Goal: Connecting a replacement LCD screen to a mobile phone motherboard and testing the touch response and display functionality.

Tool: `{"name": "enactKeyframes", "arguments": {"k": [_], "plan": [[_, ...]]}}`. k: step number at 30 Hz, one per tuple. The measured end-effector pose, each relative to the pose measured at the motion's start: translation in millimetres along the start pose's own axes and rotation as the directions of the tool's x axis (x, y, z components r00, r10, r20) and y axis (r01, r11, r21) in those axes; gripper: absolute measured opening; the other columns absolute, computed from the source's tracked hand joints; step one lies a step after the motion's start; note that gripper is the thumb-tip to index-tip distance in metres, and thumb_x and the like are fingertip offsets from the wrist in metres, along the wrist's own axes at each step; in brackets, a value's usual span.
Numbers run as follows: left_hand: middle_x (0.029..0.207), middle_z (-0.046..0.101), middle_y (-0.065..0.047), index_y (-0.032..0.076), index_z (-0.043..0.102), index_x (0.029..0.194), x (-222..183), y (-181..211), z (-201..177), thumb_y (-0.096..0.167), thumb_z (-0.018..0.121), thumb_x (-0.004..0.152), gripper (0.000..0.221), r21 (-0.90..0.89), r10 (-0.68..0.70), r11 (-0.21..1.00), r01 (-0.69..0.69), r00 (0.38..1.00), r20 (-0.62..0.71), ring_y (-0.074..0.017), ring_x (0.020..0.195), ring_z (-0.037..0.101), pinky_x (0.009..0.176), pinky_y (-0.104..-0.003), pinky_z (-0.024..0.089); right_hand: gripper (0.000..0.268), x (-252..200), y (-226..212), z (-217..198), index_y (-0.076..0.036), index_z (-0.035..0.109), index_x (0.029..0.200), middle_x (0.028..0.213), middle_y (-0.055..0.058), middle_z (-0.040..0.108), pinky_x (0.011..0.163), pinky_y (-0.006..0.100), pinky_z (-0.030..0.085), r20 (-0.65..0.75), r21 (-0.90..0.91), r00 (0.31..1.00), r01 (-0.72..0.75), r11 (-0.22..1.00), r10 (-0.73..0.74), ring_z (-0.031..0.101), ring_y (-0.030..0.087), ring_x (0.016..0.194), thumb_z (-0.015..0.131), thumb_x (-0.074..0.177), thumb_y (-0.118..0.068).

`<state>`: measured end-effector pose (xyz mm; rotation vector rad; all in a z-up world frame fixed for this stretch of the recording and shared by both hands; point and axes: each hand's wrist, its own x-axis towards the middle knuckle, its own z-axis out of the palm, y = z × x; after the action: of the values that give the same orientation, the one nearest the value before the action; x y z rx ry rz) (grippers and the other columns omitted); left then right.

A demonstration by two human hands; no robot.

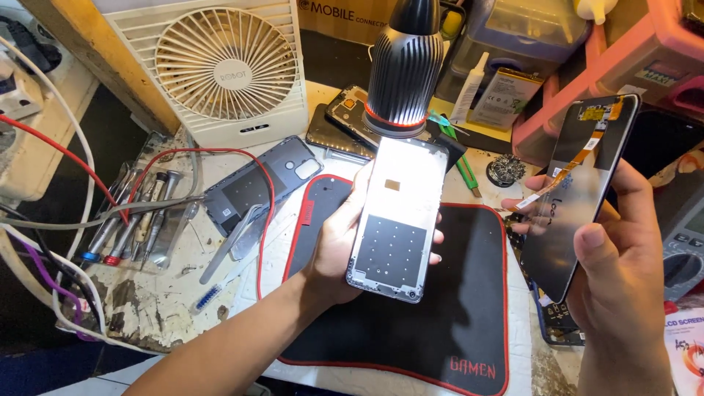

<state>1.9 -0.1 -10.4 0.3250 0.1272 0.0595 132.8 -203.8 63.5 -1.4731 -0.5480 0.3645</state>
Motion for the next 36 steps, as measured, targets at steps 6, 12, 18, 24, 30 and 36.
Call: {"name": "enactKeyframes", "arguments": {"k": [6,12,18,24,30,36], "plan": [[0.139,0.057,-0.032,-0.003,0.044,0.156,-1.1,-3.7,-18.7,0.057,0.032,0.112,0.076,-0.175,-0.135,0.971,0.161,0.979,0.152,-0.0454,0.118,0.063,0.102,-0.062,0.051,0.085,1.0,-1.0,1.1,0.001,0.022,0.158,0.131,0.035,0.053,0.085,0.05,0.056,0.025,-0.036,1.0,0.0,0.999,0.001,0.063,0.045,0.1,0.051,0.085,-0.033],[0.142,0.053,-0.037,-0.008,0.04,0.159,-3.6,-3.1,-15.3,0.061,0.034,0.114,0.083,-0.274,-0.186,0.932,0.236,0.963,0.194,-0.0469,0.119,0.063,0.102,-0.065,0.051,0.085,0.2,-7.5,4.6,0.004,0.022,0.157,0.131,0.038,0.054,0.084,0.049,0.055,0.018,-0.153,1.0,-0.003,0.988,0.006,0.06,0.043,0.093,0.048,0.085,-0.034],[0.14,0.052,-0.04,0.002,0.048,0.153,-7.9,-9.2,-13.7,0.046,0.036,0.117,0.058,-0.251,-0.174,0.944,0.215,0.969,0.177,-0.0526,0.119,0.06,0.1,-0.066,0.05,0.086,-3.3,-6.9,7.6,0.005,0.02,0.159,0.134,0.039,0.051,0.085,0.051,0.054,0.01,-0.142,1.0,0.0,0.99,0.001,0.059,0.046,0.105,0.045,0.085,-0.033],[0.146,0.049,-0.04,-0.008,0.037,0.163,-7.9,-17.1,-18.2,0.056,0.034,0.119,0.077,-0.355,-0.188,0.896,0.266,0.953,0.238,-0.0514,0.125,0.059,0.109,-0.068,0.045,0.088,-8.9,-12.6,27.9,0.001,0.028,0.152,0.131,0.034,0.056,0.09,0.056,0.057,0.016,-0.024,0.991,-0.13,0.991,0.13,0.066,0.05,0.108,0.048,0.079,-0.044],[0.135,0.06,-0.034,-0.015,0.043,0.154,-6.3,-15.4,-6.4,0.055,0.027,0.121,0.08,-0.259,-0.067,0.956,0.135,0.965,0.255,-0.0399,0.116,0.065,0.106,-0.053,0.053,0.1,-17.6,1.7,36.9,-0.003,0.039,0.157,0.135,0.022,0.062,0.062,0.029,0.064,0.25,0.421,0.961,-0.216,0.881,0.117,0.07,0.023,0.093,0.096,0.091,-0.052],[0.136,0.061,-0.029,-0.014,0.036,0.16,-9.4,-11.0,1.6,0.057,0.029,0.121,0.081,-0.308,-0.058,0.934,0.181,0.928,0.367,-0.0365,0.12,0.066,0.11,-0.048,0.053,0.091,-22.3,-4.3,51.9,0.012,0.044,0.142,0.119,0.026,0.059,0.074,0.043,0.062,0.316,0.518,0.945,-0.241,0.821,0.078,0.066,0.033,0.092,0.098,0.093,-0.043]]}}
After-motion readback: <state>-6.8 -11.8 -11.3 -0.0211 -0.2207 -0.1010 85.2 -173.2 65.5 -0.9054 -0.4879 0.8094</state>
